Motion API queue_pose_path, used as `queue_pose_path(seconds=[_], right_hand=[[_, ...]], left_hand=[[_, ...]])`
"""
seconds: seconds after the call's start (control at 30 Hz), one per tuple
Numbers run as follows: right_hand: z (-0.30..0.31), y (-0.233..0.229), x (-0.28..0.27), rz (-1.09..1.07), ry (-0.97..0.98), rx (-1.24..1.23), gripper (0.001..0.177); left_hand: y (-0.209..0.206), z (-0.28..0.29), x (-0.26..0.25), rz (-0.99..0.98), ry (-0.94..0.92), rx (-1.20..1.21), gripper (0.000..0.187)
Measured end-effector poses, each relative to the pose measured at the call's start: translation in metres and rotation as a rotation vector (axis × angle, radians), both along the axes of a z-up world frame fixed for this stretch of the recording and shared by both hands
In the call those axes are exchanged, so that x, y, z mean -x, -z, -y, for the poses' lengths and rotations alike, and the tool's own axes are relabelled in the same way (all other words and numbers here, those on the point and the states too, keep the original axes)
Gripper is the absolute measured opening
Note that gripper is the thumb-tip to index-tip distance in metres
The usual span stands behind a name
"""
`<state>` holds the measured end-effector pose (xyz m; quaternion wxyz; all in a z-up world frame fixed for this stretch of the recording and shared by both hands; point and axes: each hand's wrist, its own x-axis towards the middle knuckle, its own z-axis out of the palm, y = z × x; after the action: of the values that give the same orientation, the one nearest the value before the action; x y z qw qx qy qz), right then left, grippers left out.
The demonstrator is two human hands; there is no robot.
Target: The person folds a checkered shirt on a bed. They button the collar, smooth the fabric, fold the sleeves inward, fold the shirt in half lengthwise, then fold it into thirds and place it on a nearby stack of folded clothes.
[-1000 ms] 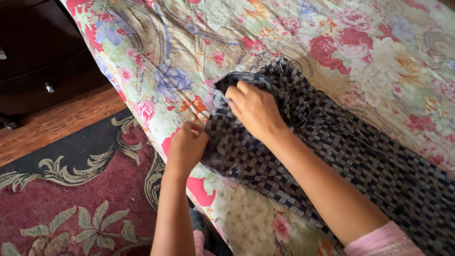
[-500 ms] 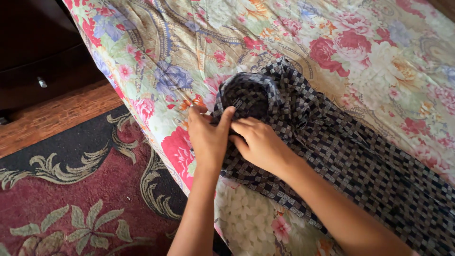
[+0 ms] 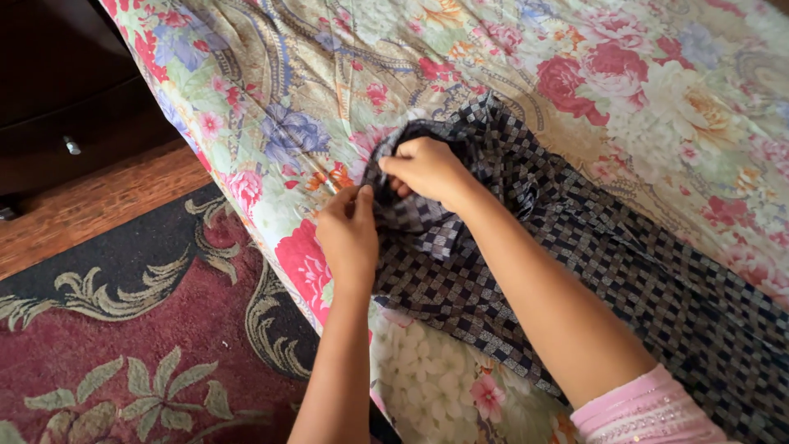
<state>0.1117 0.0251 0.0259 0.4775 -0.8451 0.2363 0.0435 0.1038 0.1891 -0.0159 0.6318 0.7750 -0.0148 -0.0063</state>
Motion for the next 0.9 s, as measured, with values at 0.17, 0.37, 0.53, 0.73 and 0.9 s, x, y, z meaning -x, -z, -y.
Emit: queue_pose_path(seconds=[0.17, 0.37, 0.53, 0.73, 0.9], right_hand=[[0.014, 0.001, -0.006, -0.017, 0.034, -0.339, 0.028], [0.012, -0.006, -0.007, -0.072, 0.145, -0.383, 0.025], [0.012, -0.010, -0.008, -0.049, 0.088, -0.324, 0.026], [0.013, -0.007, -0.010, -0.058, 0.096, -0.309, 0.025], [0.012, -0.006, -0.010, -0.025, 0.104, -0.288, 0.026]], left_hand=[[0.016, -0.001, -0.015, -0.487, 0.210, 0.856, 0.021], [0.016, -0.009, -0.013, -0.528, 0.401, 0.601, 0.016], [0.013, -0.008, -0.008, -0.601, 0.572, 0.541, 0.011], [0.018, -0.001, -0.006, -0.599, 0.379, 0.817, 0.037], [0.013, 0.000, 0.003, -0.527, 0.343, 0.559, 0.015]])
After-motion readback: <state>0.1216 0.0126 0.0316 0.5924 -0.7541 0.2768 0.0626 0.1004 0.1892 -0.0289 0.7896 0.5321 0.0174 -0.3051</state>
